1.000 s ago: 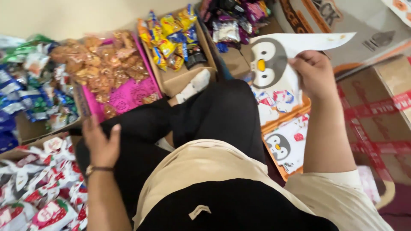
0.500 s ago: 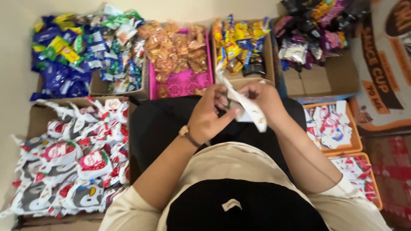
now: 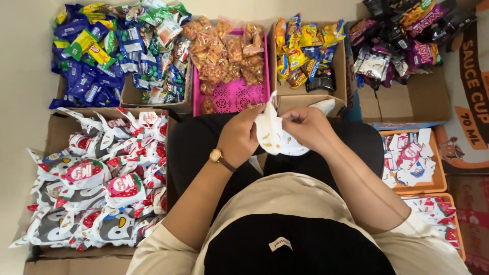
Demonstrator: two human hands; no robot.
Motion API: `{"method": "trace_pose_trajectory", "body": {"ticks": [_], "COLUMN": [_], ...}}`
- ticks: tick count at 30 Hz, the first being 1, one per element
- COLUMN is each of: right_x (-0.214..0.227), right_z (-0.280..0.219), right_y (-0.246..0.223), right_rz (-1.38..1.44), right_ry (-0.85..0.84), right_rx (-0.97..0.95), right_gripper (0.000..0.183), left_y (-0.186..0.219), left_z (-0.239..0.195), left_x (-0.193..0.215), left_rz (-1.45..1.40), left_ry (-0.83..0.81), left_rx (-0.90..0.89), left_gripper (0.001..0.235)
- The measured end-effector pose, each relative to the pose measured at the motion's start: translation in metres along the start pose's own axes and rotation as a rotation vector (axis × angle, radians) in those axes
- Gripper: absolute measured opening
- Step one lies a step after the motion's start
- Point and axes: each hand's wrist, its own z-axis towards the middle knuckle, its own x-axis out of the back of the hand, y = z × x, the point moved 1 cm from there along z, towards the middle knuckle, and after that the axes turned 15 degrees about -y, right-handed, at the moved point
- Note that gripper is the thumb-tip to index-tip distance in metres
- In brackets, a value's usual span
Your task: The person is selecting various small snack packets from cardboard boxes and packing them into decorative rabbit-shaped gift bags.
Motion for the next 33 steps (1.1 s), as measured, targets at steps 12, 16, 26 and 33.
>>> {"method": "trace_pose_trajectory", "body": {"ticks": [12,16,26,33], "right_x": [-0.016,-0.006,-0.013,-0.042], "right_z": [0.018,0.022,0.0,0.019], "right_y": [-0.035,-0.037,-0.083,-0.067], "right_rz": [-0.04,0.071,-0.146,-0.974], "right_ry": [-0.094,-0.224,-0.539,-0.513], "right_rx": [-0.042,0.151,0.557,0.447], "right_gripper": [0.027,0.045,0.048,0.032], "left_y": [-0.011,-0.035,-0.065,-0.062], "left_z": [0.001,-0.001,-0.01,-0.015], "left_x": [0.023,0.023,0.022,0.03], "left_rz": [0.122,-0.076,-0.195,-0.076], "left_ry": [-0.097,-0.101,-0.148,-0.241], "left_rx": [-0.145,-0.105,0.203,0.202], "left_gripper": [0.074,0.058,0.035,0.043]}}
